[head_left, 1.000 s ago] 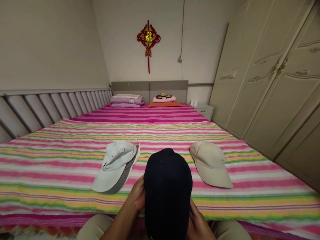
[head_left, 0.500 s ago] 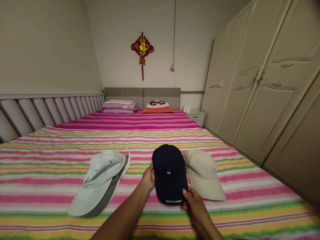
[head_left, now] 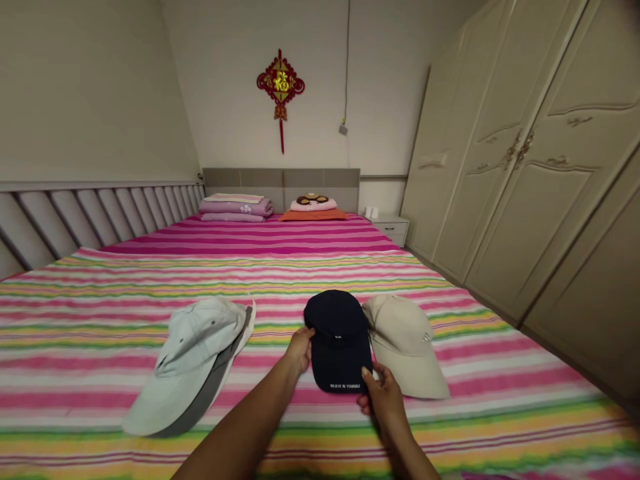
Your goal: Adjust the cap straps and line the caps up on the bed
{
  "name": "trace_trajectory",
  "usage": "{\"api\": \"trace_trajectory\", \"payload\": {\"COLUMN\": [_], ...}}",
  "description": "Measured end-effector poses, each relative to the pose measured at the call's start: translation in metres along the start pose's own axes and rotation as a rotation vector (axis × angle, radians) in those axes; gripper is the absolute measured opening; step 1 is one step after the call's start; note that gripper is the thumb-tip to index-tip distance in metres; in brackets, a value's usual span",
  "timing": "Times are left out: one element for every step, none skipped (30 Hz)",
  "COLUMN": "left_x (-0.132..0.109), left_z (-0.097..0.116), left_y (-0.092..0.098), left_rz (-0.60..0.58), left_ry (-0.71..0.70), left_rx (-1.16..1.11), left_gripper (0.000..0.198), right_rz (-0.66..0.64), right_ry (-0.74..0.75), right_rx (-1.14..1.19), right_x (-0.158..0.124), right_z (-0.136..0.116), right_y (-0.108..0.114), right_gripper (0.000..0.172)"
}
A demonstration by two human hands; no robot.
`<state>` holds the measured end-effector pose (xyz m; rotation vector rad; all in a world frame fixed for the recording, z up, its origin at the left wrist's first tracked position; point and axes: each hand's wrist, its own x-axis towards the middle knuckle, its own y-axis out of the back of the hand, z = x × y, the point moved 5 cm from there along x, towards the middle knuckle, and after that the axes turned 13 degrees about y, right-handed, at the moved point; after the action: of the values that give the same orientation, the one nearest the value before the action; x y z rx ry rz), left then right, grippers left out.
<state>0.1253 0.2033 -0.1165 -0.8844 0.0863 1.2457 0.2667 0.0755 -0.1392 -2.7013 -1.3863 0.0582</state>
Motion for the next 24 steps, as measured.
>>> {"api": "trace_trajectory", "payload": {"left_x": [0.0, 0.001, 0.001, 0.002, 0.002, 0.002, 0.001, 0.0, -0.001, -0.002, -0.004, -0.005, -0.007, -0.008, -0.01, -0.011, -0.012, -0.013, -0.013, -0.014, -0.014, -0.015, -0.016, -0.017], "left_z": [-0.001, -0.001, -0.002, -0.002, -0.002, -0.003, -0.003, -0.003, -0.004, -0.004, -0.004, -0.004, -0.004, -0.004, -0.003, -0.003, -0.003, -0.003, -0.003, -0.003, -0.003, -0.003, -0.004, -0.005], "left_y": [0.0, 0.0, 0.0, 0.001, 0.002, 0.002, 0.003, 0.004, 0.004, 0.004, 0.004, 0.003, 0.003, 0.003, 0.003, 0.003, 0.003, 0.003, 0.004, 0.004, 0.005, 0.006, 0.008, 0.01], "left_rz": [0.008, 0.015, 0.023, 0.032, 0.041, 0.05, 0.054, 0.053, 0.047, 0.038, 0.028, 0.02, 0.014, 0.011, 0.01, 0.011, 0.014, 0.019, 0.024, 0.029, 0.033, 0.038, 0.046, 0.059], "left_ry": [-0.001, -0.003, -0.008, -0.015, -0.026, -0.036, -0.046, -0.054, -0.059, -0.062, -0.064, -0.065, -0.067, -0.069, -0.071, -0.073, -0.076, -0.08, -0.085, -0.093, -0.103, -0.115, -0.128, -0.142], "left_rx": [0.016, 0.03, 0.042, 0.052, 0.059, 0.065, 0.069, 0.074, 0.079, 0.085, 0.092, 0.099, 0.105, 0.112, 0.118, 0.123, 0.129, 0.134, 0.138, 0.141, 0.143, 0.144, 0.144, 0.145], "left_gripper": [0.006, 0.006, 0.006, 0.006, 0.006, 0.007, 0.007, 0.008, 0.009, 0.012, 0.014, 0.015, 0.016, 0.017, 0.017, 0.017, 0.017, 0.017, 0.017, 0.018, 0.02, 0.022, 0.026, 0.03], "right_rz": [-0.001, -0.001, 0.0, 0.002, 0.004, 0.006, 0.008, 0.01, 0.013, 0.016, 0.018, 0.02, 0.022, 0.025, 0.026, 0.029, 0.03, 0.031, 0.028, 0.024, 0.018, 0.009, -0.001, -0.011], "right_ry": [0.004, 0.008, 0.013, 0.017, 0.022, 0.027, 0.032, 0.037, 0.042, 0.047, 0.052, 0.057, 0.061, 0.064, 0.065, 0.064, 0.061, 0.056, 0.051, 0.045, 0.039, 0.033, 0.029, 0.029], "right_rx": [-0.016, -0.032, -0.047, -0.062, -0.077, -0.09, -0.101, -0.109, -0.116, -0.121, -0.124, -0.127, -0.131, -0.135, -0.14, -0.146, -0.153, -0.161, -0.169, -0.177, -0.186, -0.197, -0.212, -0.232], "right_x": [0.0, -0.001, -0.001, -0.001, -0.001, -0.002, -0.002, -0.003, -0.004, -0.005, -0.006, -0.007, -0.008, -0.009, -0.009, -0.01, -0.011, -0.011, -0.012, -0.012, -0.013, -0.013, -0.014, -0.015], "right_z": [-0.001, -0.001, -0.002, -0.002, -0.002, -0.002, -0.001, -0.001, 0.0, 0.0, 0.001, 0.001, 0.001, 0.001, 0.001, 0.001, 0.001, 0.0, 0.0, -0.001, -0.001, -0.002, -0.004, -0.006], "right_y": [0.001, 0.003, 0.004, 0.006, 0.007, 0.009, 0.01, 0.011, 0.011, 0.012, 0.012, 0.013, 0.013, 0.014, 0.015, 0.015, 0.016, 0.016, 0.016, 0.016, 0.016, 0.017, 0.017, 0.018], "right_gripper": [0.045, 0.046, 0.047, 0.047, 0.048, 0.048, 0.048, 0.047, 0.047, 0.046, 0.046, 0.046, 0.046, 0.046, 0.046, 0.045, 0.044, 0.043, 0.041, 0.04, 0.038, 0.037, 0.036, 0.035]}}
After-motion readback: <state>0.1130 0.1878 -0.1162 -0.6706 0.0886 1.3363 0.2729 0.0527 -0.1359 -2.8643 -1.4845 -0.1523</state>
